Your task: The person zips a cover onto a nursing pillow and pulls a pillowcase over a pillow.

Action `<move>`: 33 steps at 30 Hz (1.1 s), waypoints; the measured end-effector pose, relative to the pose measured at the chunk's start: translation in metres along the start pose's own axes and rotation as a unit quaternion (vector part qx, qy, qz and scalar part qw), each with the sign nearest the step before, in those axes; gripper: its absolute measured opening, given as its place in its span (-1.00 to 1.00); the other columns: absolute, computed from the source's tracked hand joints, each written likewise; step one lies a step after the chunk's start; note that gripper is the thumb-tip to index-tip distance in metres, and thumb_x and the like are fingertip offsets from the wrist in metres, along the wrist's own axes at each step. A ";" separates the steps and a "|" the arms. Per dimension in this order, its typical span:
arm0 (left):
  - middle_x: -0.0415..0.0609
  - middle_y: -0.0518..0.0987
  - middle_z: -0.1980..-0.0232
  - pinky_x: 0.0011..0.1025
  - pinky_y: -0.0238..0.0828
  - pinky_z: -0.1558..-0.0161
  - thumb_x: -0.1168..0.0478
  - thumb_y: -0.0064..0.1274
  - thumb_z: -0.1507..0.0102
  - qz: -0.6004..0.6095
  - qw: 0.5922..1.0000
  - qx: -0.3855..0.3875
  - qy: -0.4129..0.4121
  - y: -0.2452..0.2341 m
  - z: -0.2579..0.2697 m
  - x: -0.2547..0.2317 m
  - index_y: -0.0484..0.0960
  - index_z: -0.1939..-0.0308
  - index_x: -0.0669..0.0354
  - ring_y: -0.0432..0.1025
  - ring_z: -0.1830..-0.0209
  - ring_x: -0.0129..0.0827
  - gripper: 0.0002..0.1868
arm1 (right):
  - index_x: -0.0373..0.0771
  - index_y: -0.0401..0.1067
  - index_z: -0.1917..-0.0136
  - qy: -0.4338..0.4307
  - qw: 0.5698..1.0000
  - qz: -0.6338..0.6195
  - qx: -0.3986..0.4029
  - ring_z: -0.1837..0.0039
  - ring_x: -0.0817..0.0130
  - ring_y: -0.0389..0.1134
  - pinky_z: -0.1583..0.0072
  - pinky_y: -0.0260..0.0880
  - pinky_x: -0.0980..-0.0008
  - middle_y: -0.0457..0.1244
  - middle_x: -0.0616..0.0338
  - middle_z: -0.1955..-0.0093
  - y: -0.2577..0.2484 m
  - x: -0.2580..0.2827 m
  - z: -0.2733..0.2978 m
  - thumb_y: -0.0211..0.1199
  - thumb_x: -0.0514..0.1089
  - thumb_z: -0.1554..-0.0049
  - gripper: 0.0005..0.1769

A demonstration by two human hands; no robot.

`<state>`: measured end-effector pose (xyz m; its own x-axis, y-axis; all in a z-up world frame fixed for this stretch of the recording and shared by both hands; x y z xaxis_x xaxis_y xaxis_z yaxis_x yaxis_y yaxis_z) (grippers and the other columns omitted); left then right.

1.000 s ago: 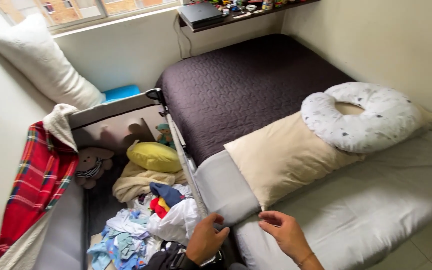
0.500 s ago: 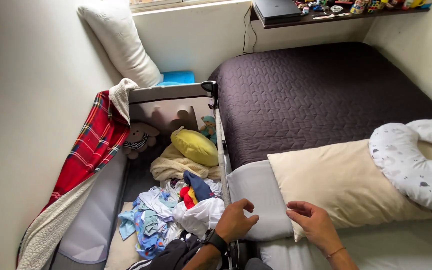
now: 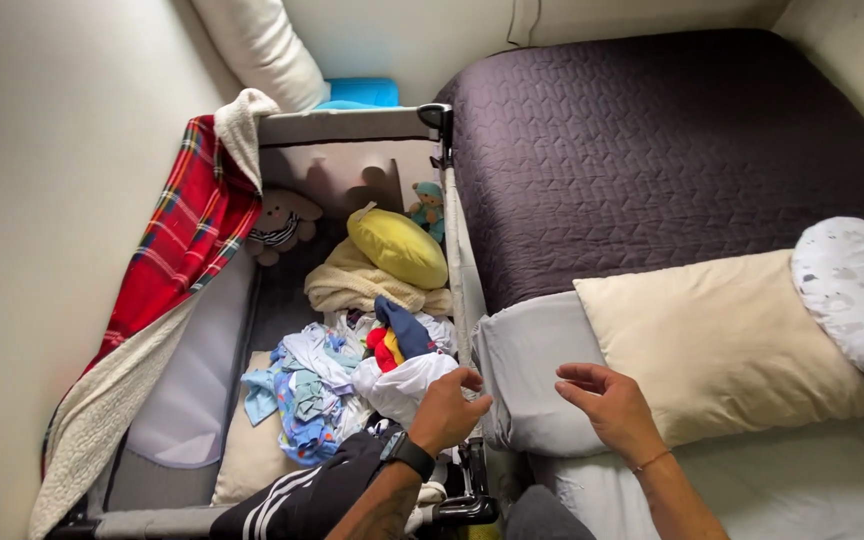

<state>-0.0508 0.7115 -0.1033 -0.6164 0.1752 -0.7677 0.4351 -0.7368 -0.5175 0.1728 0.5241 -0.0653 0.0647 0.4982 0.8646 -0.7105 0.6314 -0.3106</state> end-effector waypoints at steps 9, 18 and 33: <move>-0.26 0.87 -0.23 -0.26 0.61 -0.19 -0.07 0.29 -0.39 0.060 0.992 -0.098 -0.057 -0.064 -0.007 0.024 0.81 -0.21 -0.09 0.71 0.00 -0.34 -0.64 | -0.18 0.91 -0.26 -0.070 0.984 0.091 0.136 -0.29 0.40 0.70 -0.42 0.66 0.38 0.73 0.19 -0.26 0.091 0.048 -0.079 0.70 -0.07 -0.19 -0.62; -0.42 1.01 -0.07 -0.48 0.70 -0.21 0.00 0.51 -0.32 0.151 0.913 -0.192 -0.328 -0.029 -0.061 0.147 0.87 -0.23 -0.24 0.83 0.11 -0.53 -0.60 | -0.10 0.90 -0.26 0.006 0.946 0.170 0.275 -0.27 0.49 0.68 -0.38 0.64 0.43 0.71 0.30 -0.18 0.151 0.093 -0.243 0.67 -0.04 -0.19 -0.63; -0.29 1.00 -0.20 -0.38 0.76 -0.26 0.11 0.54 -0.34 0.233 0.844 -0.329 -0.354 -0.051 -0.030 0.107 0.89 -0.28 -0.11 0.90 -0.11 -0.41 -0.59 | -0.17 0.89 -0.25 -0.085 0.924 0.152 0.339 -0.16 0.44 0.68 -0.28 0.71 0.43 0.71 0.16 -0.13 0.174 0.119 -0.273 0.74 -0.11 -0.22 -0.66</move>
<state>-0.1192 0.7879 -0.1701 -0.4135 -0.6387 -0.6488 0.8654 -0.0542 -0.4982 0.2484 0.8557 -0.1247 -0.2801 0.4549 0.8453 -0.9575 -0.0696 -0.2799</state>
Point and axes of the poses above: each hand's wrist, its own z-axis away from the middle knuckle, its own y-axis out of the palm, x = y × z, the point moved 5 cm from there along -z, towards the middle knuckle
